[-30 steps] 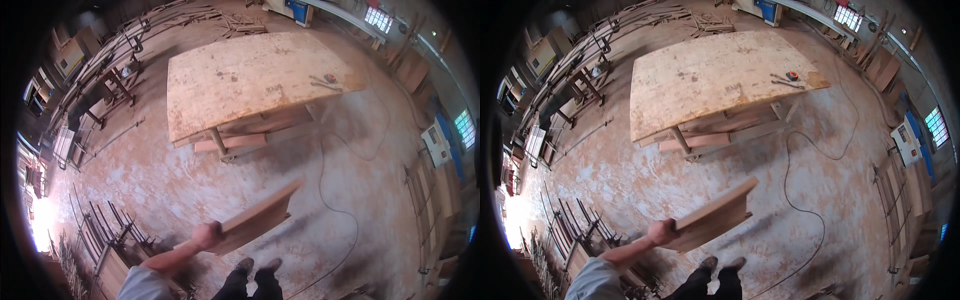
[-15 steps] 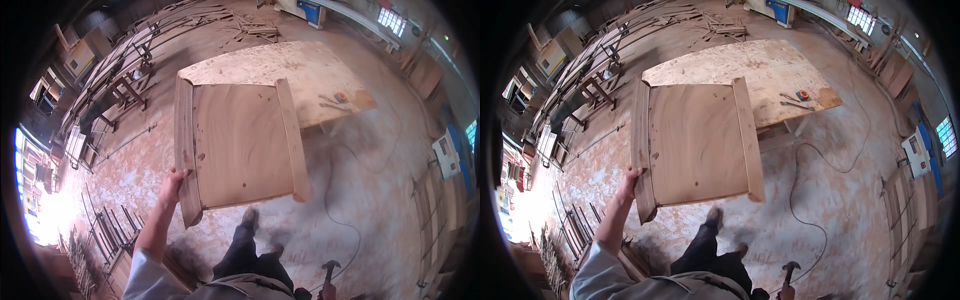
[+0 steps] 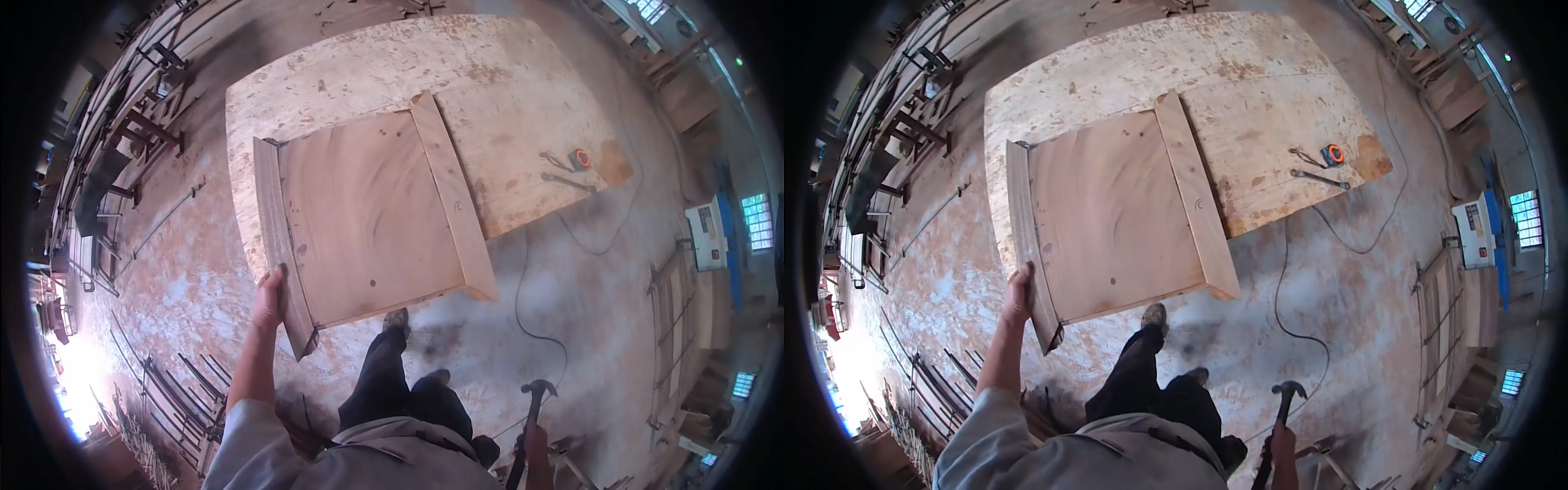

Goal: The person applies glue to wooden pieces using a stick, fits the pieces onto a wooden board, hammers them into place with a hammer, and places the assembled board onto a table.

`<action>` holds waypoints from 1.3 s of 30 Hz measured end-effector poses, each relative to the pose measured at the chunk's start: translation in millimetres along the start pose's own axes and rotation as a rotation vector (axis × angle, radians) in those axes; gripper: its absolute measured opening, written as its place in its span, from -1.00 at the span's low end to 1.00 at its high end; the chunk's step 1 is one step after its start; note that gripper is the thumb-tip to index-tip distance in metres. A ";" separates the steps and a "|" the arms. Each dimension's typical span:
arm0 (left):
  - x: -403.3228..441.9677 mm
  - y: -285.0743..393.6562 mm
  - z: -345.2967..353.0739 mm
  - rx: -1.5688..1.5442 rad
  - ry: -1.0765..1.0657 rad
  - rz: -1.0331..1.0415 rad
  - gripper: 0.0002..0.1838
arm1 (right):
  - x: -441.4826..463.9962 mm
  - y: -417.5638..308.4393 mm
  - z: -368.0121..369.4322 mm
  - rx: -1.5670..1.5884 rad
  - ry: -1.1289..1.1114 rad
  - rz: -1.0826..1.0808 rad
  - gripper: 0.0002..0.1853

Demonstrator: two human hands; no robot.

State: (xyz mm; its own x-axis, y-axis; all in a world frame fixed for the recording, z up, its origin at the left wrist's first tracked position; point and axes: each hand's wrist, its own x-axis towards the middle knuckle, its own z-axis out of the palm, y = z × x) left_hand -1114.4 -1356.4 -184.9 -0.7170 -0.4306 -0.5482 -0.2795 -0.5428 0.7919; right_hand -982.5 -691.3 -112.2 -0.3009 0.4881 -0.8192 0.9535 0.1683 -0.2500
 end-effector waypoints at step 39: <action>-150.7 -63.3 74.8 1.433 -1.414 -0.911 -0.52 | -112.2 153.1 94.2 -0.364 -0.609 -0.377 -0.65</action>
State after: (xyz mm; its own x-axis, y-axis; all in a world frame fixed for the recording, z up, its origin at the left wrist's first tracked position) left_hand -1036.4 -1203.2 -132.3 0.1686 0.5698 -0.8043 -0.3801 0.7904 0.4804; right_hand -801.3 -801.0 -107.2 -0.4403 -0.1927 -0.8769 0.6924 0.5489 -0.4682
